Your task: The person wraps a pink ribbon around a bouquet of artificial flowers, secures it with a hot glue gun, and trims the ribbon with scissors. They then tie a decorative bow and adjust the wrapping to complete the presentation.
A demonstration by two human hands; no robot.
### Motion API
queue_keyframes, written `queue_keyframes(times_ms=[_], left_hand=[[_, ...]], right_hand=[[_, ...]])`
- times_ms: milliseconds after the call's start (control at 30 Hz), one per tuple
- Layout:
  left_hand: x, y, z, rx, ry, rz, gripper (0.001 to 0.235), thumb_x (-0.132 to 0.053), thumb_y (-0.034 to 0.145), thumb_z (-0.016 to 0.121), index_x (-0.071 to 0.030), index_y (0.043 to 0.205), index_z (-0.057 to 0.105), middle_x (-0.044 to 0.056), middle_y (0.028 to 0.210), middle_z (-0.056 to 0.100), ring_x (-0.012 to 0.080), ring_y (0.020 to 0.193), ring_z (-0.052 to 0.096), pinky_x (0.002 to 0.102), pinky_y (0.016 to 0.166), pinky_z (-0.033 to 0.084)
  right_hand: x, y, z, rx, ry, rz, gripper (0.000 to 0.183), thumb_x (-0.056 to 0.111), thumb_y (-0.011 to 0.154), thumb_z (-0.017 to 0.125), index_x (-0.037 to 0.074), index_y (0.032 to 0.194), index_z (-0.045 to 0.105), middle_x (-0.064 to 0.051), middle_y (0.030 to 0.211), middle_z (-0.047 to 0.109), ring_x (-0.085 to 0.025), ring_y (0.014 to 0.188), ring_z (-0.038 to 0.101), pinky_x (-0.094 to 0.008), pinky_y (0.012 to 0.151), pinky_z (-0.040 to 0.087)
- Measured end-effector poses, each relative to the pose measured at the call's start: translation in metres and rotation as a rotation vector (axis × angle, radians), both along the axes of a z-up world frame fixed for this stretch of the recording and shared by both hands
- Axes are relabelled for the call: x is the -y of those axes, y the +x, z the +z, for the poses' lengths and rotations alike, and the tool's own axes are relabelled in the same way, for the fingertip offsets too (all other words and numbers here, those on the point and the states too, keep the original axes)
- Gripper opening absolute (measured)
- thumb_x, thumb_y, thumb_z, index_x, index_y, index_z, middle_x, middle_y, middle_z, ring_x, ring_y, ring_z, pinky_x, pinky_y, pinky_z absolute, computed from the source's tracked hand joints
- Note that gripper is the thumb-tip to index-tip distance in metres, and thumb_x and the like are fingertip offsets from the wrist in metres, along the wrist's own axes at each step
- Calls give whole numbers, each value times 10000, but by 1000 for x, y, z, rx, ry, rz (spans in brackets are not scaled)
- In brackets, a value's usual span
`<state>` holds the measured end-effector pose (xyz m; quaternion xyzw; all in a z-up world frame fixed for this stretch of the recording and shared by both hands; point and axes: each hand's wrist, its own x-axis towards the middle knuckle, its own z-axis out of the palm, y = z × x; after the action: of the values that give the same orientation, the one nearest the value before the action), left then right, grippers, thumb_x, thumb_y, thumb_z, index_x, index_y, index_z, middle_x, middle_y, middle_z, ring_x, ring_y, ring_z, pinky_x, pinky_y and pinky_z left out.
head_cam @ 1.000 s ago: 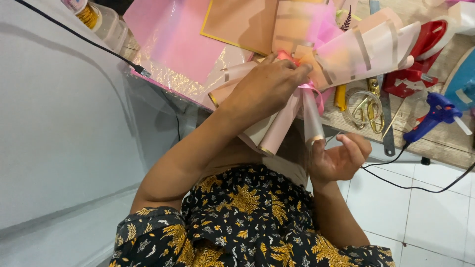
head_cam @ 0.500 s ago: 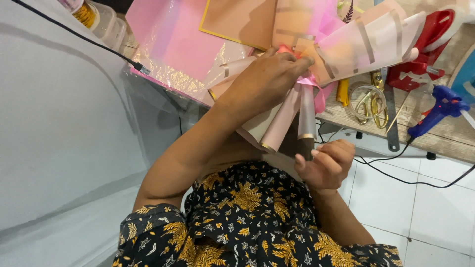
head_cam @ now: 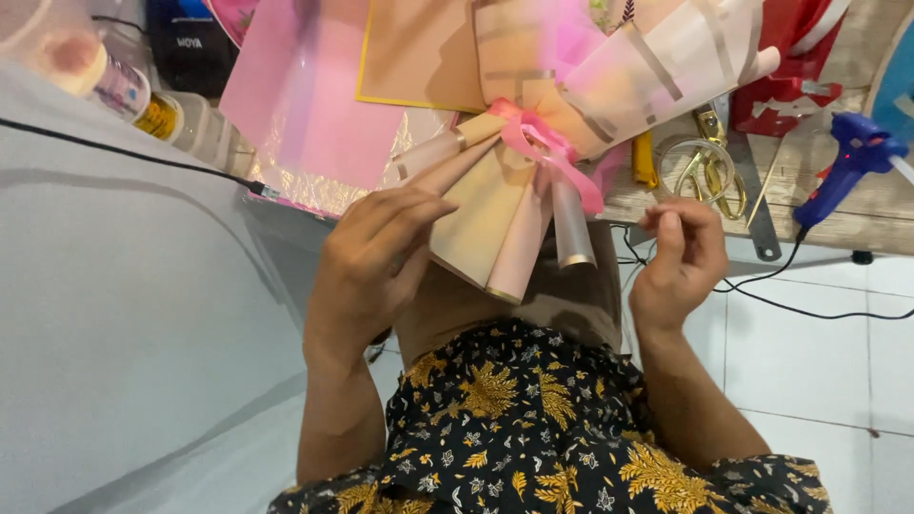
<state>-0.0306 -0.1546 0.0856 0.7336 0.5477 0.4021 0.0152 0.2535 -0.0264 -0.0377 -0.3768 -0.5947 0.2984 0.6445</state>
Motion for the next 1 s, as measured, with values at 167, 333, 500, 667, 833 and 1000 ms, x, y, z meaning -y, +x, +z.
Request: queue_keyframes(times_ms=[167,333,500,667,833,1000], left_hand=[[8,-17,-36,-135,-63,12,477,124,975,679,-111,1390,695,103,1498,673,351,1460,585,561,1221,424],[-9,-5,-49,-190,91,5,400,36,926,811,-155,1277,791,54,1315,774,349,1289,706,563,1142,496],[-11,8,-50,-320,251,70,172,-81,1112,658,-171,1096,803,-25,1113,793,196,1081,765,408,1037,601],[-22,38,-59,-376,287,66,114,-148,1102,693,-181,1089,801,-11,1071,780,186,1077,750,413,1038,575],[-28,77,-59,-390,322,60,74,-153,1077,724,-150,1115,787,32,1078,768,216,1059,738,417,1040,585],[-25,69,10,-250,118,-86,250,-190,995,848,-59,1205,813,172,1095,817,343,1070,781,509,1006,591]], right_hand=[[-33,2,35,289,85,137,81,-28,1164,684,-50,1191,757,-193,1170,702,-288,1105,662,-357,944,522],[-58,-16,51,436,163,392,158,-46,1070,784,34,1184,859,-156,1091,795,-299,930,754,-404,864,606],[-61,-31,73,496,215,508,254,-148,1079,642,-56,1251,804,-273,1159,788,-500,1088,764,-573,937,591],[-89,-34,74,552,251,598,355,-201,1076,533,-81,1300,781,-338,1210,758,-567,1131,729,-619,979,579],[-95,-28,75,589,241,620,406,-197,1097,474,-69,1331,781,-335,1243,754,-545,1124,728,-610,971,595],[-78,5,78,668,120,610,401,-166,1081,480,-39,1323,773,-337,1269,742,-587,1243,684,-646,1043,550]])
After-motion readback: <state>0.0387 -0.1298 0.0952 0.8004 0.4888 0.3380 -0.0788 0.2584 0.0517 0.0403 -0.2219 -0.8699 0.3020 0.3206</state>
